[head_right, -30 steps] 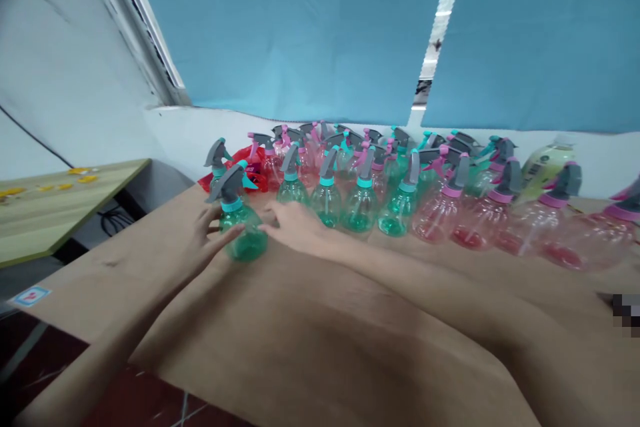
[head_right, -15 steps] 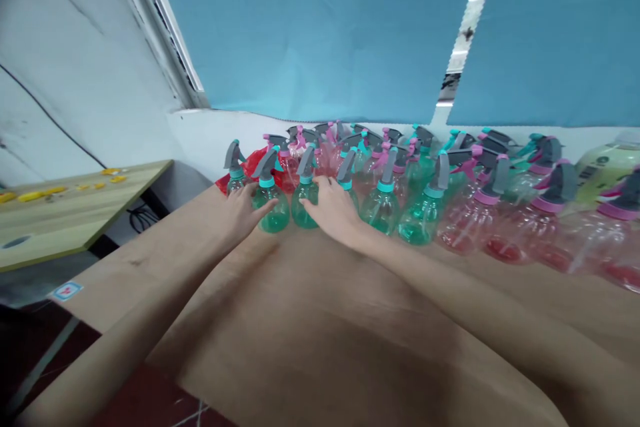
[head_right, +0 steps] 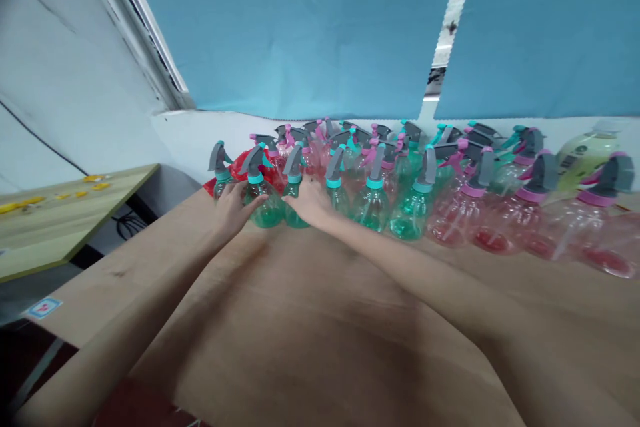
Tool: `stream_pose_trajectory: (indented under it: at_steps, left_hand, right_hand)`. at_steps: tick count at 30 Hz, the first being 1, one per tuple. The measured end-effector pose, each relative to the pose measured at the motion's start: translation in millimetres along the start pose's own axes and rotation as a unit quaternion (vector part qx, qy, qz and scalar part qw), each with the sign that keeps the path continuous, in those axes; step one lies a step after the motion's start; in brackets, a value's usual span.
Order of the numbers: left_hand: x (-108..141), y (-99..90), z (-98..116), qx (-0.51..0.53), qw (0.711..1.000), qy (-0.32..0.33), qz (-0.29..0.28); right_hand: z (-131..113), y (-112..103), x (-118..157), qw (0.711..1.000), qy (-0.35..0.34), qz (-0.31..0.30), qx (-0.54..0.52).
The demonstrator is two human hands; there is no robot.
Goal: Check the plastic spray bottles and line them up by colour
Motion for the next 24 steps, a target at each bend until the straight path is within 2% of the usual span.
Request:
stream_pose_trajectory:
  at_steps: [8, 15, 20, 24]
  left_hand:
    - [-4.5, 2.1, -2.4, 0.012, 1.0, 0.007, -0.003]
    - [15.9, -13.3, 2.0, 0.049, 0.998, -0.006, 0.025]
    - [43.0, -26.1, 20.3, 0.087, 0.996, -0.024, 0.001]
    - [70.8, -28.8, 51.5, 0.135, 0.989, -0.042, -0.034]
  right_hand:
    - [-1.3, -3.7, 1.7, 1.0, -0.009, -0.007, 0.022]
    - [0.5, -6.4, 7.3, 0.999, -0.028, -0.024, 0.035]
    - [-3.2, -15.1, 32.5, 0.997, -0.049, -0.037, 0.055]
    - [-2.7, -23.8, 67.6, 0.992, -0.098, -0.036, 0.068]
Point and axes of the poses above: each hand's wrist, its own x-axis away from the middle knuckle, its own y-axis out of the palm, z = x × y, the point moved 3 cm from there along -x, towards the middle knuckle, and after that the axes turned 15 degrees about x, right-handed, at the moved point
